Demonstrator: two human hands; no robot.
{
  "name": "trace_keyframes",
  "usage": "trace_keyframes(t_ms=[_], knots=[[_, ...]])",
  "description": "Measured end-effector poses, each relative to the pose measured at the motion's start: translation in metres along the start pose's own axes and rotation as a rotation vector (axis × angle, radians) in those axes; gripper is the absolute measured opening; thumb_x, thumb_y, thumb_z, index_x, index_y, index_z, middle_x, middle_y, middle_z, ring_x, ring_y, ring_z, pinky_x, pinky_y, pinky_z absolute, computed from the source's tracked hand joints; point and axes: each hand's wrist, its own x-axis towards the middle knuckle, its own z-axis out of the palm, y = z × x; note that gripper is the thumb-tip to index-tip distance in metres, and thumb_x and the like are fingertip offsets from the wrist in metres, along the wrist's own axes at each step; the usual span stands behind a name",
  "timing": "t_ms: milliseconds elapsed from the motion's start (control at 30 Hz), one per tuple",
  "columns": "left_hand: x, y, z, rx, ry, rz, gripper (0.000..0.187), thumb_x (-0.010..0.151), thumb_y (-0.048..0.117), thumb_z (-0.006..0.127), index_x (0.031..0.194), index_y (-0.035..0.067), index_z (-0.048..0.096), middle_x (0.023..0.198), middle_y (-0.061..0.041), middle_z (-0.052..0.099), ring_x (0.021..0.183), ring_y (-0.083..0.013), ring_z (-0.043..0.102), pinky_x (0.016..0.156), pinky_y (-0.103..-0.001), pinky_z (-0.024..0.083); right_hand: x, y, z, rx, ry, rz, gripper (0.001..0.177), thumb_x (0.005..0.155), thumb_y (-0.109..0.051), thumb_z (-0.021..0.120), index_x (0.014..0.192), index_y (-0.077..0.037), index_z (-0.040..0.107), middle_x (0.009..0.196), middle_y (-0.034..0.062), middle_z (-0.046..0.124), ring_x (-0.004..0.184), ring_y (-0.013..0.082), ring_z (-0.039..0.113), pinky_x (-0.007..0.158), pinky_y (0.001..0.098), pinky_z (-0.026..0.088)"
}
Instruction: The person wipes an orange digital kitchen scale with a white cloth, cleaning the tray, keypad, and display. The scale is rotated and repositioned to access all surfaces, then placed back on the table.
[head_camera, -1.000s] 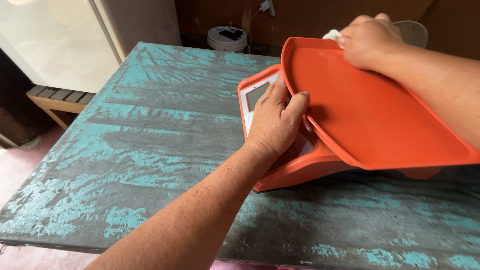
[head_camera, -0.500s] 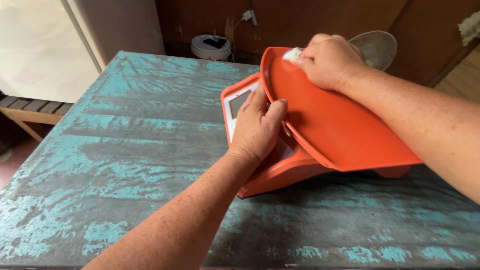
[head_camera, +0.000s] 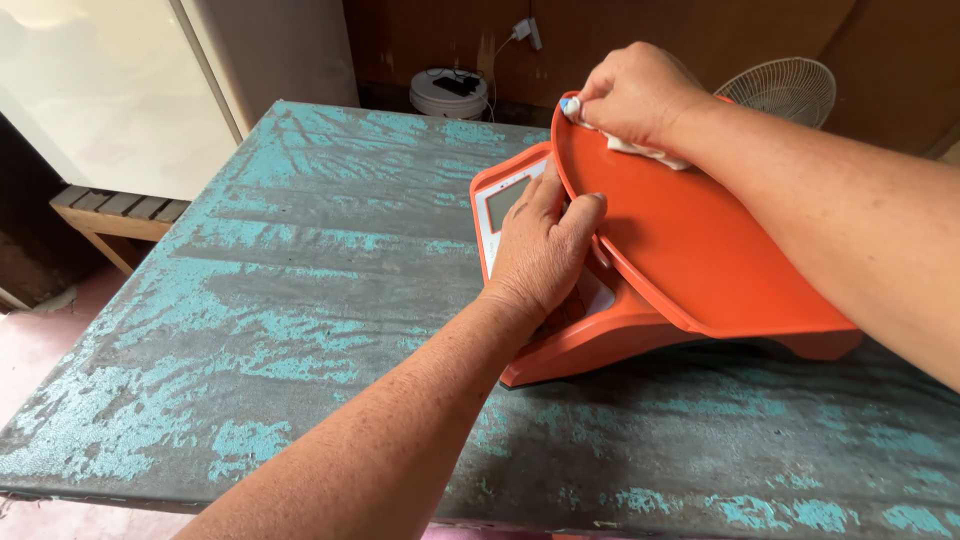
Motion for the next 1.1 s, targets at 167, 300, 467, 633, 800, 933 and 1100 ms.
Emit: trace_keyframes(t_ms=[167, 300, 467, 633, 800, 933, 1100], knots=[[0.002, -0.002, 0.001, 0.008, -0.007, -0.036, 0.059, 0.088, 0.038, 0.054, 0.141, 0.012, 0.054, 0.131, -0.016, 0.063, 0.125, -0.0318, 0.059, 0.109, -0.040, 0.043, -0.024, 0.005, 0.002, 0.255, -0.003, -0.406, 0.020, 0.086, -0.018, 0.073, 0.094, -0.001, 0.079, 0.094, 0.0076, 0.069, 0.067, 0.0154, 0.065, 0.053, 0.0306, 0.052], [0.001, -0.007, 0.002, 0.029, -0.010, 0.030, 0.056, 0.095, 0.040, 0.049, 0.143, 0.010, 0.053, 0.141, -0.017, 0.058, 0.133, -0.0340, 0.053, 0.112, -0.041, 0.038, -0.072, -0.002, -0.010, 0.209, -0.059, -0.444, 0.018, 0.090, -0.016, 0.071, 0.093, 0.001, 0.077, 0.096, 0.0052, 0.067, 0.062, 0.0143, 0.065, 0.051, 0.0286, 0.052], [0.001, -0.009, 0.001, -0.050, -0.017, 0.022, 0.052, 0.101, 0.040, 0.043, 0.139, 0.007, 0.055, 0.140, -0.019, 0.059, 0.133, -0.0348, 0.053, 0.113, -0.041, 0.037, -0.124, -0.010, -0.025, 0.228, -0.125, -0.329, 0.018, 0.087, -0.013, 0.067, 0.097, -0.001, 0.076, 0.097, 0.0025, 0.069, 0.057, 0.0156, 0.066, 0.052, 0.0291, 0.053], [0.015, 0.003, -0.005, -0.178, -0.090, -0.166, 0.045, 0.097, 0.032, 0.044, 0.127, 0.003, 0.061, 0.125, -0.020, 0.064, 0.114, -0.0300, 0.060, 0.103, -0.040, 0.044, -0.157, -0.005, -0.040, 0.115, -0.087, -0.654, 0.017, 0.088, -0.013, 0.072, 0.101, -0.004, 0.076, 0.105, 0.0014, 0.072, 0.094, 0.0117, 0.069, 0.081, 0.0285, 0.053], [0.026, 0.018, -0.010, -0.294, -0.233, -0.465, 0.046, 0.085, 0.022, 0.046, 0.130, 0.013, 0.054, 0.106, -0.009, 0.068, 0.093, -0.0171, 0.067, 0.085, -0.036, 0.056, -0.193, 0.004, -0.068, 0.335, -0.332, -0.241, 0.020, 0.079, -0.015, 0.074, 0.096, -0.008, 0.080, 0.098, 0.0029, 0.075, 0.083, 0.0176, 0.068, 0.070, 0.0330, 0.054], [0.023, 0.020, -0.002, -0.319, -0.161, -0.421, 0.044, 0.086, 0.023, 0.047, 0.126, 0.010, 0.059, 0.100, -0.007, 0.068, 0.089, -0.0169, 0.065, 0.082, -0.036, 0.056, -0.188, 0.003, -0.065, 0.159, -0.240, -0.435, 0.021, 0.081, -0.016, 0.073, 0.101, -0.010, 0.077, 0.099, 0.0005, 0.075, 0.089, 0.0150, 0.071, 0.080, 0.0294, 0.053], [0.024, 0.018, -0.003, -0.248, -0.152, -0.412, 0.042, 0.086, 0.024, 0.048, 0.124, 0.011, 0.061, 0.095, -0.006, 0.067, 0.084, -0.0160, 0.063, 0.078, -0.034, 0.054, -0.167, -0.006, -0.039, 0.097, -0.096, -0.364, 0.021, 0.086, -0.014, 0.069, 0.105, -0.012, 0.078, 0.099, 0.0020, 0.070, 0.090, 0.0189, 0.067, 0.080, 0.0331, 0.053]])
